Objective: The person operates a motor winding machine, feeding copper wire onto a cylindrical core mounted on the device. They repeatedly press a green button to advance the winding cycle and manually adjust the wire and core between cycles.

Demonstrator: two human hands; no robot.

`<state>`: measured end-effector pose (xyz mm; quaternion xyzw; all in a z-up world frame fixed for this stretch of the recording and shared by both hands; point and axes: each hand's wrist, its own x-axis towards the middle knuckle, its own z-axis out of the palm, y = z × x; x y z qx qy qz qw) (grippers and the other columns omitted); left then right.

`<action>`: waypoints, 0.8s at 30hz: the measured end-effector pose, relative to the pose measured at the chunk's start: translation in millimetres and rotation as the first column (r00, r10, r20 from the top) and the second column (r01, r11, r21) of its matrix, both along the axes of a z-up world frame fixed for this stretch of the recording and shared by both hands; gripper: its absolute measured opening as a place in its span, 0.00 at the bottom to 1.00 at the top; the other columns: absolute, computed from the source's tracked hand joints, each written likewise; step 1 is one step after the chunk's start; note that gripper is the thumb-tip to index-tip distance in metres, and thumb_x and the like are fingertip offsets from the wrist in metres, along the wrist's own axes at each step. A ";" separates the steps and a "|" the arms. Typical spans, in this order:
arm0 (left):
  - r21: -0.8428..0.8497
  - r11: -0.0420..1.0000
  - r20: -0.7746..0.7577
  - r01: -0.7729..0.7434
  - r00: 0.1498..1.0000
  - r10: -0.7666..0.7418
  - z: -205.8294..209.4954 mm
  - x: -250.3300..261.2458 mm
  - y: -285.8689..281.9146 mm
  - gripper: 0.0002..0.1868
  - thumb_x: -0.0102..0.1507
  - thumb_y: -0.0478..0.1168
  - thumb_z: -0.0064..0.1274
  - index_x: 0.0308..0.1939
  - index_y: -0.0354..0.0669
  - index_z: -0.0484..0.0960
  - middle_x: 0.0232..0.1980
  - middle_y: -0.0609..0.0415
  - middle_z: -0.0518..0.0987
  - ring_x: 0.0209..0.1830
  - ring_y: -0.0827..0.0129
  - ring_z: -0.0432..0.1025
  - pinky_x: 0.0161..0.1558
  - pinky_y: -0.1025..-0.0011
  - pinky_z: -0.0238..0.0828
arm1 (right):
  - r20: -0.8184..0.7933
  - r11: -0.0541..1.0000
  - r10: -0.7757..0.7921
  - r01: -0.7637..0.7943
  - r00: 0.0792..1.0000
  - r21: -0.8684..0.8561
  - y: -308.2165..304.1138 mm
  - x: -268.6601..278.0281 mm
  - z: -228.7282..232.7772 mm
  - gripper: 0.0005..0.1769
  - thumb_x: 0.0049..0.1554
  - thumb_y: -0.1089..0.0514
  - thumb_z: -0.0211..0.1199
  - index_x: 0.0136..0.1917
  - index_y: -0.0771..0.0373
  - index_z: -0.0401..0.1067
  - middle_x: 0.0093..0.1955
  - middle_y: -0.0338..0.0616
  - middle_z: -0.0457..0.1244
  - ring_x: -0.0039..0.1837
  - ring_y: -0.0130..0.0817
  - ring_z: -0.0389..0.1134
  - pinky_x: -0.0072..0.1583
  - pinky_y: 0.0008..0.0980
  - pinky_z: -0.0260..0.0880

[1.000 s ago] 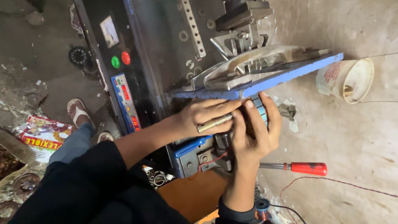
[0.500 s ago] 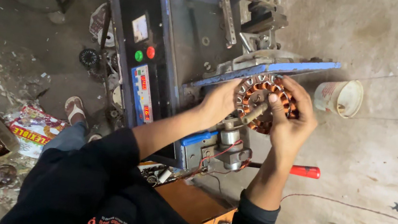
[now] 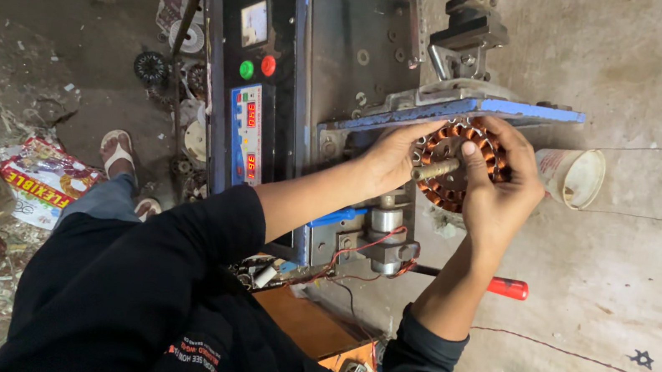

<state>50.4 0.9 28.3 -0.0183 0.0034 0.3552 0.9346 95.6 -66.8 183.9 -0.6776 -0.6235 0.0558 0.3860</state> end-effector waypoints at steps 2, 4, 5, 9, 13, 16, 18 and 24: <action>-0.004 1.000 -0.033 0.008 0.999 -0.008 -0.7 0.6 -0.1 0.15 0.68 0.43 0.53 0.58 0.47 0.79 0.56 0.57 0.79 0.56 0.69 0.74 0.55 0.51 0.79 | 0.056 1.000 -0.008 0.009 0.998 -0.006 0.1 -2.1 1.8 0.20 0.57 0.74 0.70 0.62 0.67 0.76 0.63 0.46 0.69 0.65 0.32 0.70 0.68 0.31 0.69; 0.009 1.000 -0.024 -0.017 1.000 0.017 -3.1 1.9 -0.6 0.15 0.69 0.43 0.53 0.59 0.46 0.79 0.57 0.56 0.79 0.57 0.68 0.74 0.56 0.52 0.78 | 0.106 1.000 -0.015 0.016 0.994 -0.007 1.2 -4.0 2.5 0.19 0.57 0.74 0.71 0.61 0.68 0.76 0.63 0.48 0.69 0.64 0.33 0.70 0.68 0.31 0.69; 0.015 0.999 -0.019 -0.030 0.999 0.030 -4.7 3.0 -0.6 0.15 0.69 0.43 0.53 0.59 0.46 0.79 0.57 0.56 0.79 0.58 0.67 0.73 0.56 0.52 0.77 | 0.127 1.000 -0.019 0.020 0.992 -0.005 2.1 -4.4 2.4 0.19 0.57 0.73 0.71 0.61 0.68 0.76 0.63 0.48 0.69 0.64 0.34 0.70 0.67 0.31 0.69; 0.031 0.999 0.043 -0.033 0.999 0.031 -11.5 10.7 0.6 0.15 0.71 0.43 0.50 0.60 0.45 0.78 0.59 0.55 0.79 0.59 0.67 0.74 0.57 0.56 0.76 | 0.142 0.998 -0.058 0.058 0.988 -0.001 4.8 -2.1 -0.1 0.17 0.57 0.71 0.73 0.59 0.69 0.75 0.61 0.49 0.69 0.61 0.34 0.71 0.63 0.31 0.71; 0.022 0.999 0.113 -0.038 0.993 0.036 -18.1 16.3 2.9 0.15 0.71 0.42 0.50 0.61 0.42 0.78 0.58 0.53 0.81 0.59 0.66 0.75 0.59 0.56 0.76 | 0.156 0.999 -0.039 0.038 0.987 0.014 6.7 3.5 -2.7 0.17 0.57 0.71 0.74 0.59 0.71 0.75 0.60 0.49 0.69 0.61 0.34 0.70 0.64 0.31 0.70; 0.008 0.999 0.114 -0.044 0.993 0.043 -18.5 18.0 3.6 0.15 0.70 0.42 0.52 0.59 0.41 0.79 0.56 0.53 0.81 0.57 0.65 0.76 0.59 0.54 0.77 | 0.139 0.999 -0.048 0.046 0.989 0.018 8.4 7.9 -3.2 0.17 0.57 0.72 0.74 0.58 0.72 0.74 0.59 0.47 0.69 0.60 0.32 0.70 0.64 0.30 0.70; 0.002 0.998 0.087 -0.061 0.994 0.060 -16.0 16.2 4.8 0.14 0.69 0.42 0.53 0.57 0.42 0.79 0.55 0.53 0.81 0.56 0.65 0.76 0.57 0.53 0.78 | 0.132 0.998 -0.057 0.057 0.990 0.009 12.4 9.5 -2.5 0.17 0.57 0.71 0.75 0.57 0.72 0.74 0.58 0.46 0.69 0.58 0.29 0.69 0.62 0.28 0.70; -0.035 0.999 0.168 -0.036 0.985 0.042 -4.2 5.6 5.7 0.14 0.69 0.42 0.56 0.56 0.39 0.79 0.53 0.51 0.83 0.54 0.63 0.78 0.59 0.53 0.78 | 0.010 0.989 -0.112 0.113 0.994 -0.095 18.8 8.2 7.2 0.15 0.56 0.70 0.73 0.57 0.69 0.77 0.51 0.39 0.72 0.51 0.22 0.69 0.57 0.24 0.70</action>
